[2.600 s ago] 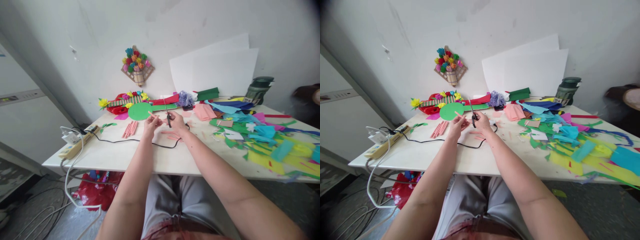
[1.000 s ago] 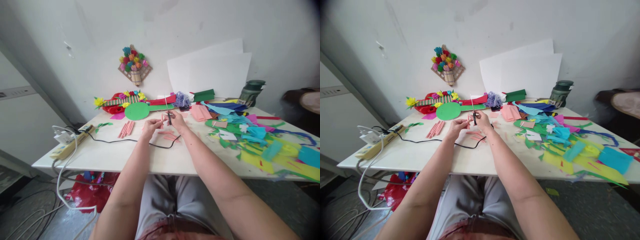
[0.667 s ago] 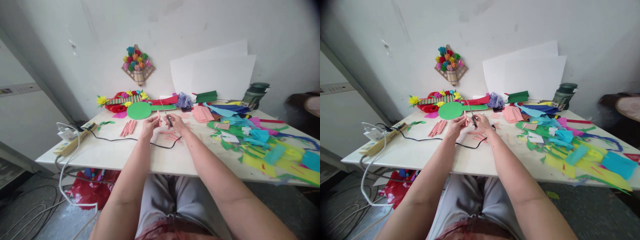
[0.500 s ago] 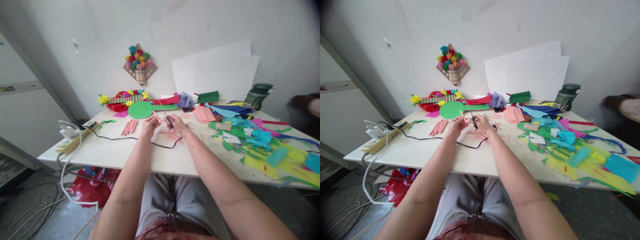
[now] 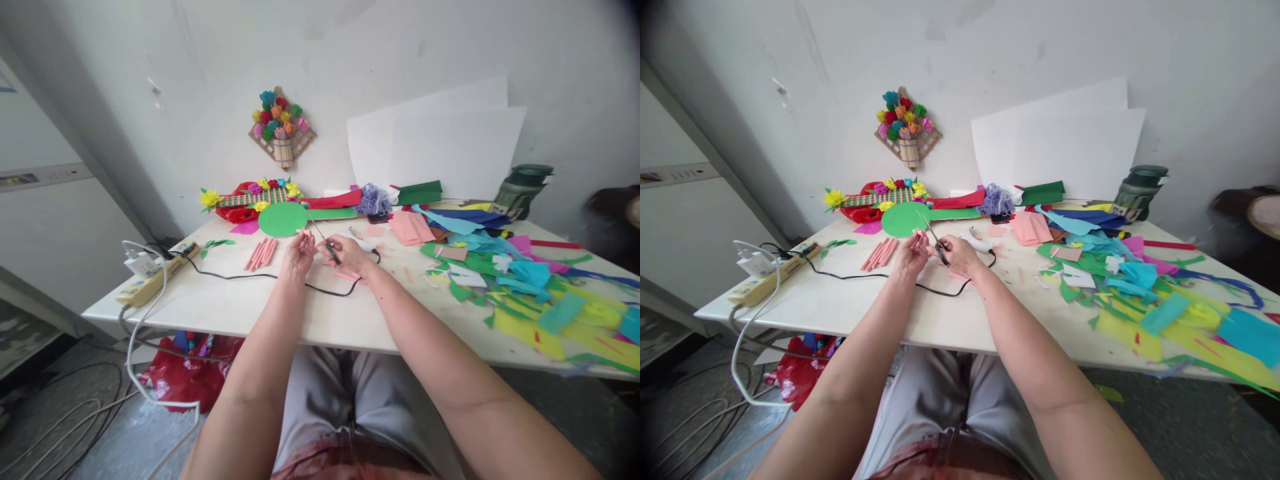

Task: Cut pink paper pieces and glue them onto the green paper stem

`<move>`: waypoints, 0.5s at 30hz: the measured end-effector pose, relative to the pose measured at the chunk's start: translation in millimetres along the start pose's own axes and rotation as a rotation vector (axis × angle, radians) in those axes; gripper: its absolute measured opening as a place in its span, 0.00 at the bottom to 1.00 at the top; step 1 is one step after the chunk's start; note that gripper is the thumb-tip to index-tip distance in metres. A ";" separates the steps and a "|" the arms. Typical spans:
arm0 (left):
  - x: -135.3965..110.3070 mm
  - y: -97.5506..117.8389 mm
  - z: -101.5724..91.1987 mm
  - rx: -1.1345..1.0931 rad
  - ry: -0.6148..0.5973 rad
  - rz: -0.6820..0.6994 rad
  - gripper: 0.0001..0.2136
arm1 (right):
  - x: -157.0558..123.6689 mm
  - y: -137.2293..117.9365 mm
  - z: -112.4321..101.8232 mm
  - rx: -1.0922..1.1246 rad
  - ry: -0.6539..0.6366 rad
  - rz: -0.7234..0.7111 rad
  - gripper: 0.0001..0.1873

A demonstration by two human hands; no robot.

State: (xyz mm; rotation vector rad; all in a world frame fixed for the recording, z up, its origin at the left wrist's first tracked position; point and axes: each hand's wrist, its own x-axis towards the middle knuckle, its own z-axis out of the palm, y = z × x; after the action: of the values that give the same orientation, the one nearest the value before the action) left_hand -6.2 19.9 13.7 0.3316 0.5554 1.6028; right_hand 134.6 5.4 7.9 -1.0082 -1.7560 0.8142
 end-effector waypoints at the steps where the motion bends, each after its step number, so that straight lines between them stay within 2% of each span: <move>1: 0.6 -0.3 0.0 0.003 0.007 0.003 0.09 | -0.9 -2.0 0.1 -0.074 -0.013 -0.015 0.12; 8: 8.4 -3.9 -5.3 0.077 0.002 0.069 0.07 | -7.3 -15.4 3.7 -0.573 -0.022 -0.044 0.12; 11: 12.7 -5.7 -8.0 0.143 -0.001 0.085 0.07 | -8.4 -16.2 5.9 -0.676 -0.003 -0.037 0.15; 15: 14.1 -7.4 -8.9 0.124 0.035 0.068 0.07 | -8.6 -15.1 7.3 -0.719 0.030 -0.036 0.17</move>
State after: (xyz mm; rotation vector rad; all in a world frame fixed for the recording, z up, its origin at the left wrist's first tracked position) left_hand -6.2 32.7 0.7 0.4188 0.6785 1.6455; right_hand 125.6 -9.6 14.9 -1.4257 -2.0790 0.1184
